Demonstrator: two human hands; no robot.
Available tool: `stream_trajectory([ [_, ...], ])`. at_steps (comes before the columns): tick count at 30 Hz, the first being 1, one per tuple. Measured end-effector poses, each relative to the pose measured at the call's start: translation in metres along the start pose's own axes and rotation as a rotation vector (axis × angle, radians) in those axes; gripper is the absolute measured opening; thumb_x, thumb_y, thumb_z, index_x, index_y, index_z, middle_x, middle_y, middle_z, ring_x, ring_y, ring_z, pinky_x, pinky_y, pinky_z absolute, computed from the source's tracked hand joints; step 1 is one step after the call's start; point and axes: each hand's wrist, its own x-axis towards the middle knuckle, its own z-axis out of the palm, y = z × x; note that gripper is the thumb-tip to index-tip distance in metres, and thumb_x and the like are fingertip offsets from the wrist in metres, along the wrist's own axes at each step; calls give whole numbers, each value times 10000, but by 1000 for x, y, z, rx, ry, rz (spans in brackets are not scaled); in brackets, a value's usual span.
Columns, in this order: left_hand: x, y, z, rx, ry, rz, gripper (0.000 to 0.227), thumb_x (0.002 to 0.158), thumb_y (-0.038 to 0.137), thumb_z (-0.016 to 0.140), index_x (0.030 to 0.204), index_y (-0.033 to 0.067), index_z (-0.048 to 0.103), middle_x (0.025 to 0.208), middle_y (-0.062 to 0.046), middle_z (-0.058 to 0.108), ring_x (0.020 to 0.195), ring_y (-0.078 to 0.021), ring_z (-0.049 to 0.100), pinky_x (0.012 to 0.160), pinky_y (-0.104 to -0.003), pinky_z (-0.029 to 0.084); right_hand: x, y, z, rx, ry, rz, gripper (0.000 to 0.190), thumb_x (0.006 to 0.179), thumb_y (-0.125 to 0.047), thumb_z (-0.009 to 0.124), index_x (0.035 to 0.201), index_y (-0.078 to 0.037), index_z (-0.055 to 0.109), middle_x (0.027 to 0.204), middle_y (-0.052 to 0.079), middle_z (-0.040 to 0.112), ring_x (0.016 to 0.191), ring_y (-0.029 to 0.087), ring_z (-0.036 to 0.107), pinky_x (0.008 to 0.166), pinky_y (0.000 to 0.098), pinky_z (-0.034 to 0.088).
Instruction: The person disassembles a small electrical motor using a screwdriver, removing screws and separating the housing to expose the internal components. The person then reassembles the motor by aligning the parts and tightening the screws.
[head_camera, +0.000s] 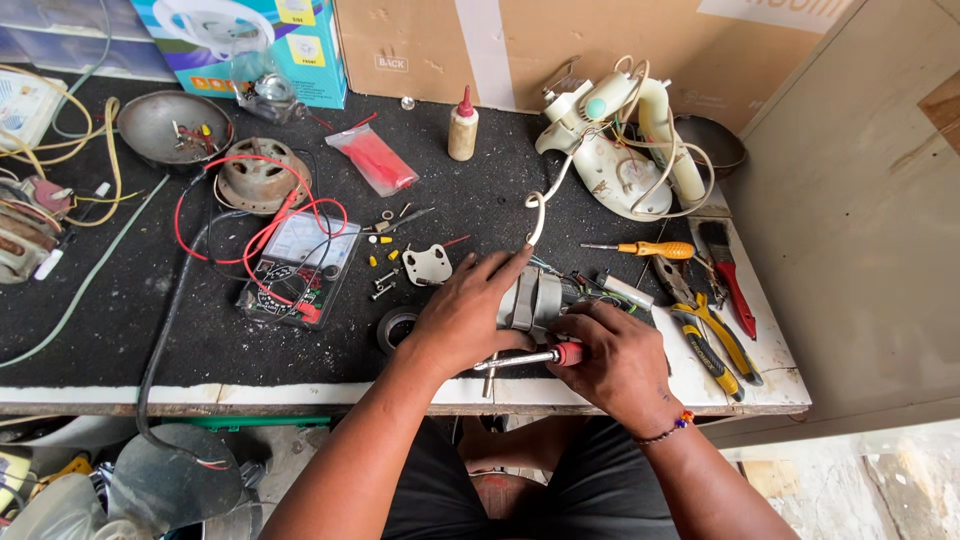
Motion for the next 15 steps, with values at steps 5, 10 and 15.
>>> stream_trajectory([
  [5,1,0,-3,4,-31,-2,1096,715,329,897,1604,71,311,1432,-248,524,1343,-477,520,1197,-610,292,12,1,-6,-82,-47,-155,268,799,-436,798,903,-203,718,843,12,678,769,259,715,631,376,570],
  [10,2,1,-3,-11,-31,-12,1093,729,342,888,1611,74,299,1444,-246,523,1350,-469,520,1209,-601,278,14,7,-5,-67,-73,-215,276,865,-432,754,904,-165,695,828,47,652,750,288,705,611,394,565],
  [15,-1,0,-2,-1,-4,0,1094,756,439,853,1619,83,284,1463,-256,508,1376,-454,500,1223,-587,249,7,12,-1,-129,-75,-154,275,800,-458,802,925,-228,720,879,0,669,769,247,703,629,365,563],
])
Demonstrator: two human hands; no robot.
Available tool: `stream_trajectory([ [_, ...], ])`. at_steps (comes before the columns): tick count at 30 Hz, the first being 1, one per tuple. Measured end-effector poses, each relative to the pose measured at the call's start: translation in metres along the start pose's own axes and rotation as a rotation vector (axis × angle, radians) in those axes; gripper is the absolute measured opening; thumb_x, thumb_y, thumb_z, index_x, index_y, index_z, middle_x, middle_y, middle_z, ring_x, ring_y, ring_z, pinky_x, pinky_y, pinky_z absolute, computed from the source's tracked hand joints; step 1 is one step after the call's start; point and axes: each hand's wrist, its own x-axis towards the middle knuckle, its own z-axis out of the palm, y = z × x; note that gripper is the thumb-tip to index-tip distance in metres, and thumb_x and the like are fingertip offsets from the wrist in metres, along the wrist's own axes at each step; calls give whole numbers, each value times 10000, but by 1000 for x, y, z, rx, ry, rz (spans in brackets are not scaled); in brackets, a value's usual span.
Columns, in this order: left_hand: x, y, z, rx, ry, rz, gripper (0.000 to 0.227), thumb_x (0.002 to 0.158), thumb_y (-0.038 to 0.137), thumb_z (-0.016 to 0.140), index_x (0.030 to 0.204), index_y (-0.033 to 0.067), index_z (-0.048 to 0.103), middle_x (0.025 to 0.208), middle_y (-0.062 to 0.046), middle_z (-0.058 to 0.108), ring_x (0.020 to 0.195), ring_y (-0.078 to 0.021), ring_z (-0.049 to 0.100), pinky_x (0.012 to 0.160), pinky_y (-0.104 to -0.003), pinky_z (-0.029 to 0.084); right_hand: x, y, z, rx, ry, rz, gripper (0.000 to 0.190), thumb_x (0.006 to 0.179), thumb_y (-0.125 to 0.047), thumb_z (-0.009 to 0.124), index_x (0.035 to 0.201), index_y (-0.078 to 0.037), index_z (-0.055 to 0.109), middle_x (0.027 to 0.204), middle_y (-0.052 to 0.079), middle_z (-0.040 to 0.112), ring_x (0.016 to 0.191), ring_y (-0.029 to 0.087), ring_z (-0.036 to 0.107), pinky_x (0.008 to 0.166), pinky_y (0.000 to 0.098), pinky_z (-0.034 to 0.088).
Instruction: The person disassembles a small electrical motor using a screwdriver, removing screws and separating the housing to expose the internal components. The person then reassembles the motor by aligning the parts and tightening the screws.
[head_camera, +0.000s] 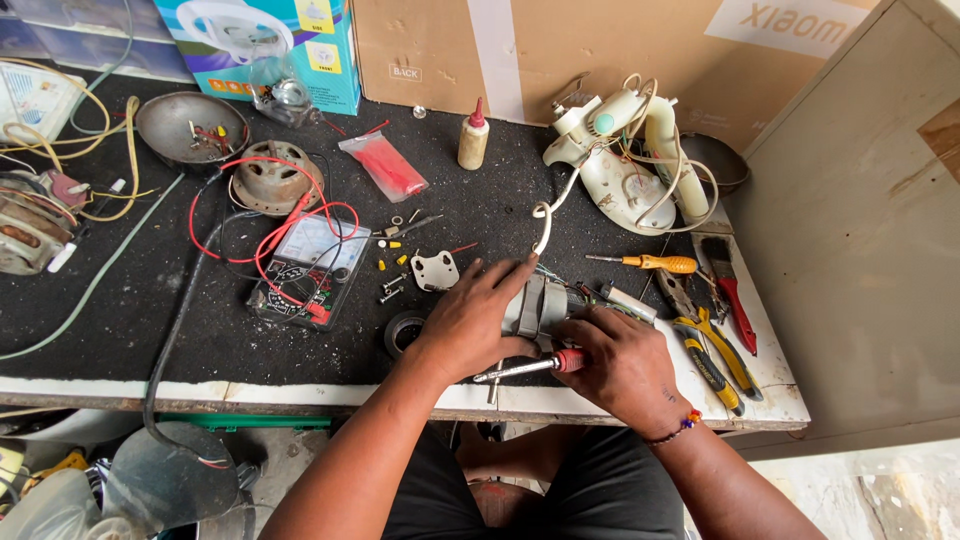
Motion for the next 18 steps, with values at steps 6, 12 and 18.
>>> stream_trajectory([
  [6,-6,9,2,-61,25,-29,1147,790,435,815,1645,44,157,1514,-327,432,1452,-475,396,1224,-615,174,-5,-13,-18,95,-92,209,249,797,-338,797,1031,-283,730,954,-31,690,771,270,723,637,386,580],
  [12,-6,19,-15,-65,-69,-124,1267,744,441,871,1666,89,76,1473,-367,459,1426,-505,422,1225,-596,192,-17,-11,-19,598,-15,855,677,622,-85,958,1253,-119,715,965,90,622,594,230,646,559,353,560],
  [18,10,18,-18,-46,-159,-223,1259,679,386,910,1659,114,168,1369,-327,582,1322,-490,553,1208,-569,286,-45,9,9,805,71,1074,561,726,-37,886,1249,-56,684,967,119,677,565,227,632,489,305,542],
])
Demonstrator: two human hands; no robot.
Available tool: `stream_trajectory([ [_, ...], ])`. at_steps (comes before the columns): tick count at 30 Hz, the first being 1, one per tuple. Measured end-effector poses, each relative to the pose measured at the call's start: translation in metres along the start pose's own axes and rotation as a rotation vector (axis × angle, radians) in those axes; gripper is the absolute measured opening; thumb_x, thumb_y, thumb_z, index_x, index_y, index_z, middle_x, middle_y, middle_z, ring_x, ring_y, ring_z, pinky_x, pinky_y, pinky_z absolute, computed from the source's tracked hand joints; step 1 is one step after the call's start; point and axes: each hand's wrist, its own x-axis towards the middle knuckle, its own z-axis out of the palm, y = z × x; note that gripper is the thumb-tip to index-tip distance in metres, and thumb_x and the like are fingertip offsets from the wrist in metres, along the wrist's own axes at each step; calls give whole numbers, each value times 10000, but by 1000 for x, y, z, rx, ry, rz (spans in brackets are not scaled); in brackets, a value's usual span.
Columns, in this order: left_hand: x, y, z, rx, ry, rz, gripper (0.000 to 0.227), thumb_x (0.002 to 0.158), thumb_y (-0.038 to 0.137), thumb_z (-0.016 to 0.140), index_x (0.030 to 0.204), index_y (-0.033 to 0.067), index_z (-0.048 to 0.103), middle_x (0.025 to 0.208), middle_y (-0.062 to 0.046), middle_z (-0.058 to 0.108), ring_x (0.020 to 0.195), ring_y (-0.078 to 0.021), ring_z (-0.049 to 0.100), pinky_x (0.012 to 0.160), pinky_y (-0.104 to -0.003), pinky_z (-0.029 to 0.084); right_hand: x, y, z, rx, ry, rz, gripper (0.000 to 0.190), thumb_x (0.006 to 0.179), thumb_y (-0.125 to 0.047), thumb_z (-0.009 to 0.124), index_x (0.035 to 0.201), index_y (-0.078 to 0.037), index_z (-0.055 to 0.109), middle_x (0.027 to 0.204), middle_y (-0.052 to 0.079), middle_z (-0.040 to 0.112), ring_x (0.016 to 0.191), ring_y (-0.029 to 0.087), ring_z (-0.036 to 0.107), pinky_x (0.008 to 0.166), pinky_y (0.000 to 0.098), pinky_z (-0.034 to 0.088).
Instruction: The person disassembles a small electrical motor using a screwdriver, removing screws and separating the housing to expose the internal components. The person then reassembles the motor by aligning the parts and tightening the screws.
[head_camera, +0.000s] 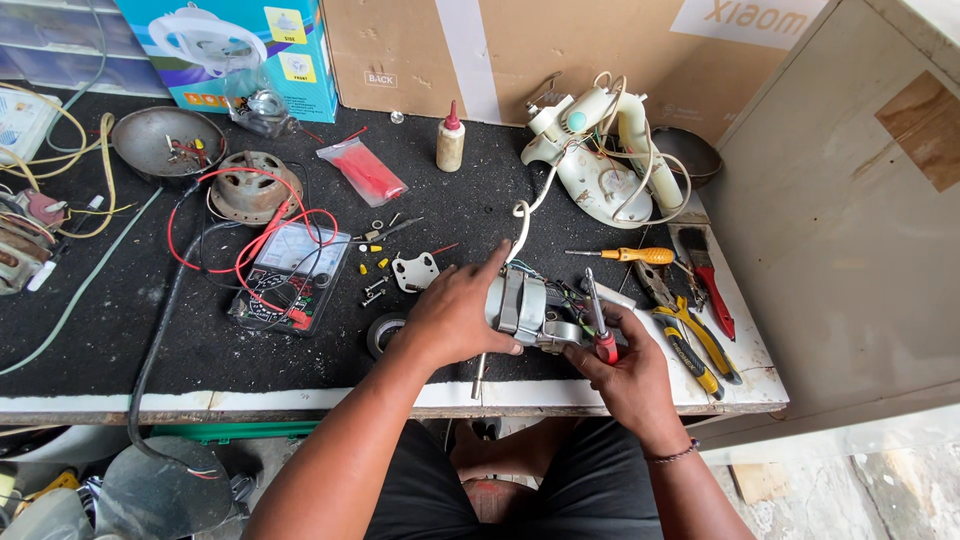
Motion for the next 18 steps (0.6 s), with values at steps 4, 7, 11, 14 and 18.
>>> stream_trajectory([
  [4,-5,3,-2,-40,21,11,1225,648,357,935,1636,100,258,1372,-315,587,1327,-481,553,1214,-554,267,-10,-23,4,53,-29,6,625,715,-19,879,1289,-50,633,1055,139,684,645,221,647,500,292,539],
  [7,-4,-5,5,-35,101,100,1237,610,355,957,1616,58,302,1353,-326,596,1310,-480,565,1223,-559,232,-11,-23,8,86,-50,-38,784,723,-21,858,1419,-82,501,1085,185,696,698,236,684,475,264,510],
  [11,-2,-6,5,75,239,266,1230,582,309,968,1603,61,330,1332,-312,608,1272,-487,585,1231,-587,178,-8,-20,8,70,-34,-57,727,719,-13,874,1365,-90,551,1118,150,710,690,215,666,467,257,515],
  [14,1,3,-6,141,295,364,1213,584,212,976,1601,69,328,1342,-312,607,1284,-470,582,1252,-575,103,-2,-10,9,64,-40,-64,711,727,-26,874,1364,-115,572,1134,129,699,708,206,658,464,252,521],
  [18,18,-2,-13,304,283,532,1232,571,95,968,1611,160,311,1374,-283,602,1338,-419,561,1277,-534,13,-6,-13,15,68,-70,-54,660,733,-42,875,1333,-134,613,1168,125,719,688,207,671,474,267,528],
])
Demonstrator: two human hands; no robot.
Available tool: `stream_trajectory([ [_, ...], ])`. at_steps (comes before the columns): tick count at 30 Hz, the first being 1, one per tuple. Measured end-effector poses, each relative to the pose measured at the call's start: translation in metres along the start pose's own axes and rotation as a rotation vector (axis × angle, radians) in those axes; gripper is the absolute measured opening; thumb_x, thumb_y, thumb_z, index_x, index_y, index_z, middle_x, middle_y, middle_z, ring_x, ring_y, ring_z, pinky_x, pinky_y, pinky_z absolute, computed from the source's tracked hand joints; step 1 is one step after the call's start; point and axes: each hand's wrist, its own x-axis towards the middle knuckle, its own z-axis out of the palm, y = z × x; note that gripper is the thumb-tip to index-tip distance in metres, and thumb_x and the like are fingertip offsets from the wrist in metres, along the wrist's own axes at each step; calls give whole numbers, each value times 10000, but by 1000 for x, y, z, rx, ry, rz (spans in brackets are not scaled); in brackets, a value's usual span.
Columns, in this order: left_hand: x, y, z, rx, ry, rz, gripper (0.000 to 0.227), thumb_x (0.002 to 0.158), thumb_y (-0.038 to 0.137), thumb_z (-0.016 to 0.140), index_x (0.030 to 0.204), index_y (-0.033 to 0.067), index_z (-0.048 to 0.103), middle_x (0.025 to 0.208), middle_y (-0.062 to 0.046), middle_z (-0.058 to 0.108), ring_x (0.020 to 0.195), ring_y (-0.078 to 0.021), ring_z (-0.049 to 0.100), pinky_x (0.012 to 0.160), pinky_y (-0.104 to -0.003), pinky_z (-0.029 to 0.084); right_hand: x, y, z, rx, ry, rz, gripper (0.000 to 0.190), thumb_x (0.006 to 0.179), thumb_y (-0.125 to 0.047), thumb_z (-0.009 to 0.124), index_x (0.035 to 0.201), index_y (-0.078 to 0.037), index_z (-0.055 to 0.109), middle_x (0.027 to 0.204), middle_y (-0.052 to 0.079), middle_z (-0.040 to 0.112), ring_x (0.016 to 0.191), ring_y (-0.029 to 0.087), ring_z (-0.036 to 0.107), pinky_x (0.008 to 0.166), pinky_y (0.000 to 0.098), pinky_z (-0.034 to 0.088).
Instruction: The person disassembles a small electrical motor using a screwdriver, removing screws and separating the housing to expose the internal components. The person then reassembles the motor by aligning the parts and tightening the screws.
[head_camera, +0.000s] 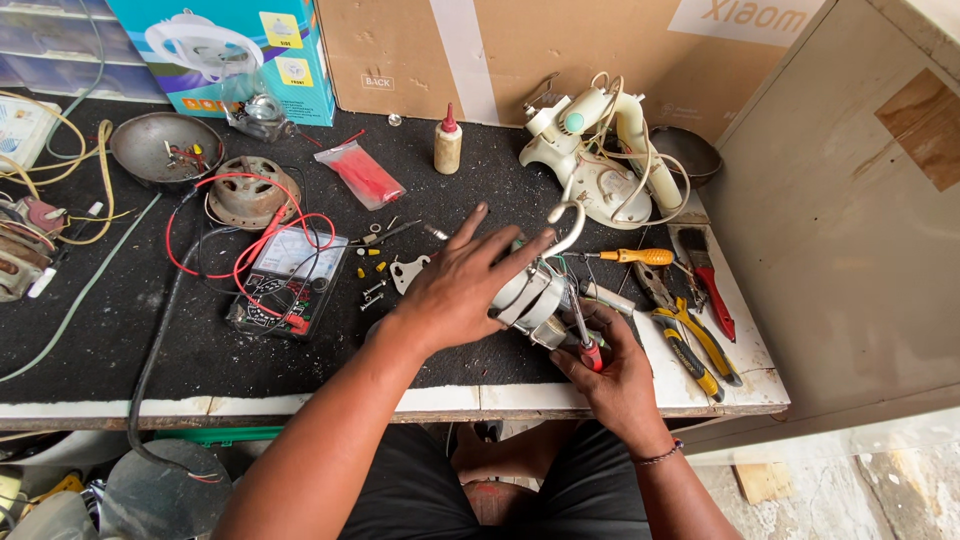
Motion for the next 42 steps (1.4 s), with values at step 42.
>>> stream_trajectory([
  [42,-11,37,60,-86,488,-304,887,670,471,951,1378,161,515,1571,-62,477,1485,-247,443,1129,-819,116,-58,-18,-55,-119,0,143,502,802,-184,771,1295,-88,754,1216,36,825,1113,105,690,1014,257,493],
])
